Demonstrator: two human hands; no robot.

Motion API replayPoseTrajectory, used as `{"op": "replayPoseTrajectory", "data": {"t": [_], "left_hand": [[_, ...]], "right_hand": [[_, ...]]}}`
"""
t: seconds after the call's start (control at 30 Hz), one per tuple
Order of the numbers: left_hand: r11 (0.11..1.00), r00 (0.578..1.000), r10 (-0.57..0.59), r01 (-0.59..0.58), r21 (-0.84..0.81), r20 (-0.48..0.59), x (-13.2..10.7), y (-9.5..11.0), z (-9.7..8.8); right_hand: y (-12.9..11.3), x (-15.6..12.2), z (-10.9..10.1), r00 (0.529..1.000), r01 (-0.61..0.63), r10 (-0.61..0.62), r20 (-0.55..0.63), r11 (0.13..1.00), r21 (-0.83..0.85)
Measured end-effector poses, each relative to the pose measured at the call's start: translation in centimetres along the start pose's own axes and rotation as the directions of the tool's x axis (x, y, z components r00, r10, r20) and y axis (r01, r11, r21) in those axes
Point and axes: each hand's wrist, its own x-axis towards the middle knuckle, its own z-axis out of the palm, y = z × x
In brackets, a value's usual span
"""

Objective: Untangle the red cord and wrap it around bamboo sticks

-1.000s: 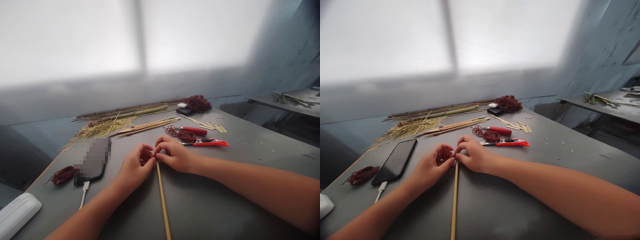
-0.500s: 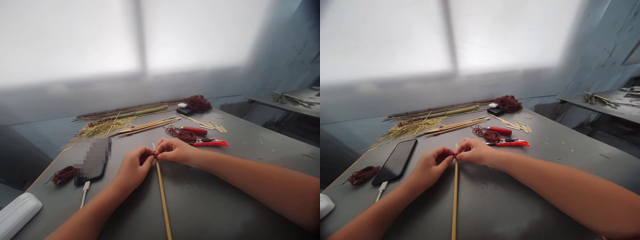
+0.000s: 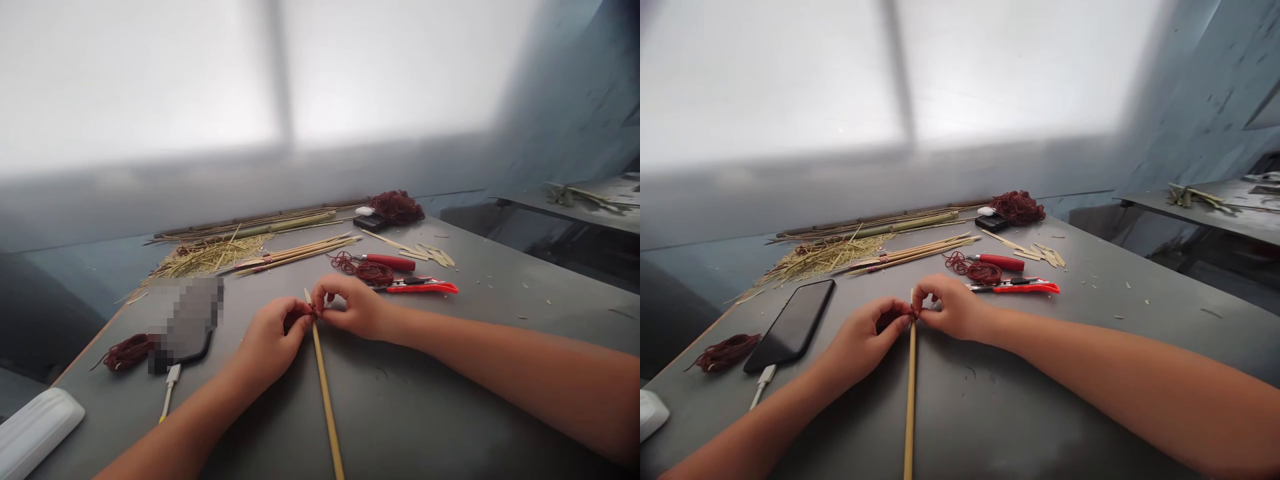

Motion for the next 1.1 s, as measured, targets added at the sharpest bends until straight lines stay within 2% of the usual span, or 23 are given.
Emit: {"op": "replayPoseTrajectory", "data": {"t": [0.1,0.27,0.5,0.77,0.93,1.1], "left_hand": [[1.0,1.0,-0.002,0.002,0.004,0.006,0.0,0.0,0.0],[0.999,0.999,0.0,-0.002,0.04,0.037,0.0,0.0,-0.1],[0.998,0.998,0.013,-0.017,0.062,0.06,0.0,0.2,-0.3],[1.0,0.996,-0.023,0.022,0.012,0.084,0.5,0.3,-0.5],[0.999,0.994,-0.033,0.035,-0.017,0.1,0.5,0.5,-0.6],[0.999,0.994,-0.04,0.044,-0.03,0.104,0.4,0.7,-0.8]], "right_hand": [[0.3,-0.1,-0.1,0.996,0.089,-0.089,0.003,0.995,-0.053],[0.6,-0.1,-0.4,0.968,0.248,-0.242,0.073,0.965,-0.092],[1.0,0.0,-0.5,0.89,0.455,-0.446,0.089,0.877,-0.154],[1.5,0.0,-0.2,0.882,0.47,-0.461,0.093,0.853,-0.227],[1.2,0.1,-0.4,0.852,0.52,-0.513,0.103,0.808,-0.277],[0.8,0.0,-0.5,0.849,0.525,-0.518,0.104,0.802,-0.285]]}}
